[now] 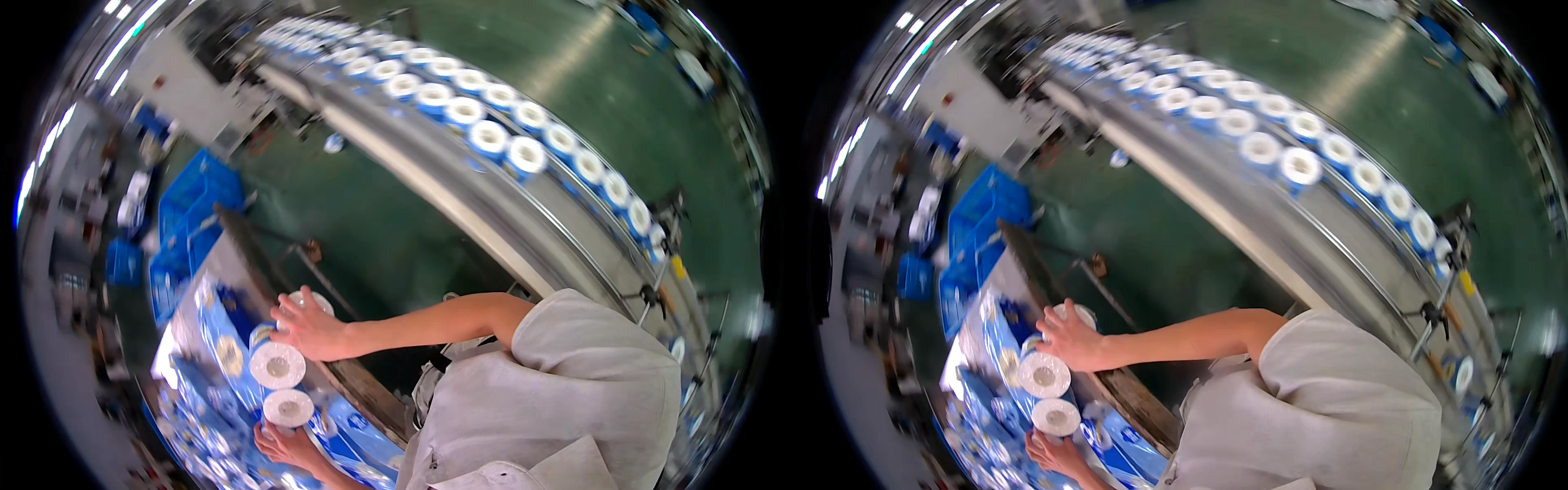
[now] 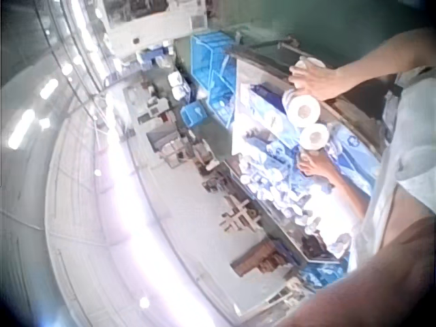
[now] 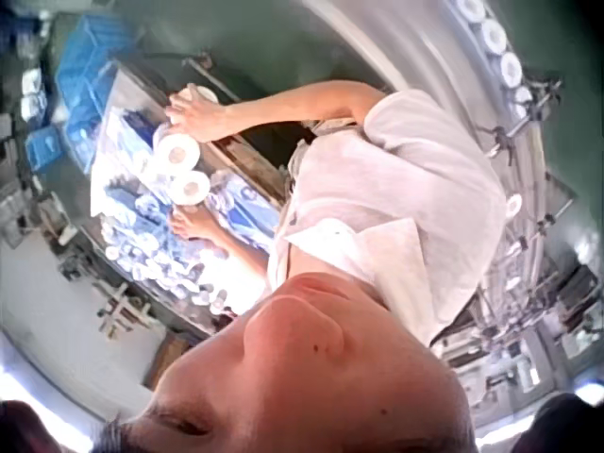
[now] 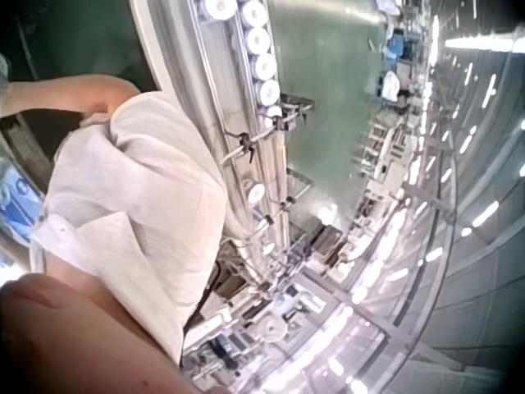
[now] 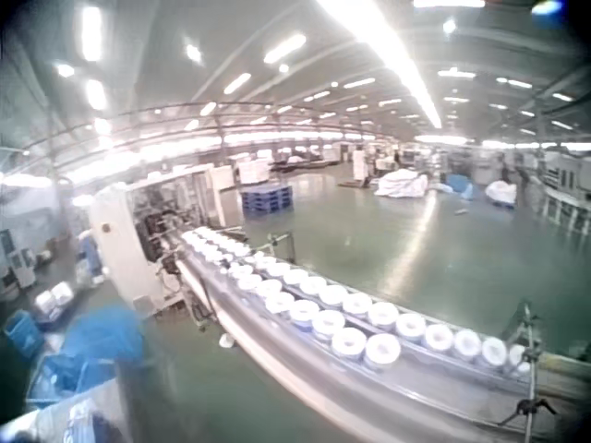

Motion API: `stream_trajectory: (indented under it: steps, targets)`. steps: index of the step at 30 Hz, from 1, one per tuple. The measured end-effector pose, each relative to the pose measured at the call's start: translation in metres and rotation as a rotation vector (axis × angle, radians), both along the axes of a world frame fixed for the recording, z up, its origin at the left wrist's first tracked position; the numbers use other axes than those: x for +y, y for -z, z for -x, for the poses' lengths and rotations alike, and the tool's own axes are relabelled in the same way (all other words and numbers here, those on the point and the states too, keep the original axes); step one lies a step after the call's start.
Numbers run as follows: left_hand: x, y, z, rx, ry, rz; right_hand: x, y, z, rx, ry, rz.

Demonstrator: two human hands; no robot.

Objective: The person repeatedly picks toilet paper rolls from a conveyor belt and places them into blue plastic packaging on a metal table. They arrange the rolls inside the packaging and occasionally move completed packages aside. The process is continuous and repetitive throughout the clip.

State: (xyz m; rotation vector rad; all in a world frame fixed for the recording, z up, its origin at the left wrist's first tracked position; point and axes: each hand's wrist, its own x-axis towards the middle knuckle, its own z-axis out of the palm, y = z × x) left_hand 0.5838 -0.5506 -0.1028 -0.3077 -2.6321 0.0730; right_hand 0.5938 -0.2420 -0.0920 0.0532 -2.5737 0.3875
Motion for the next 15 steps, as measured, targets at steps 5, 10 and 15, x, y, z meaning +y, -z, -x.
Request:
stream_trajectory:
  steps: [5, 10, 15]
  targets:
    - [0.188, -0.024, 0.057, 0.078, 0.556, -0.006, 0.138, -0.013, -0.1, 0.117, 0.511, 0.082]
    - [0.441, -0.004, -0.024, 0.1, 1.22, -0.046, 0.253, 0.033, -0.281, 0.189, 1.124, 0.128]
    - [0.589, 0.039, -0.159, -0.009, 1.64, 0.089, 0.269, 0.092, -0.449, 0.077, 1.569, 0.168]
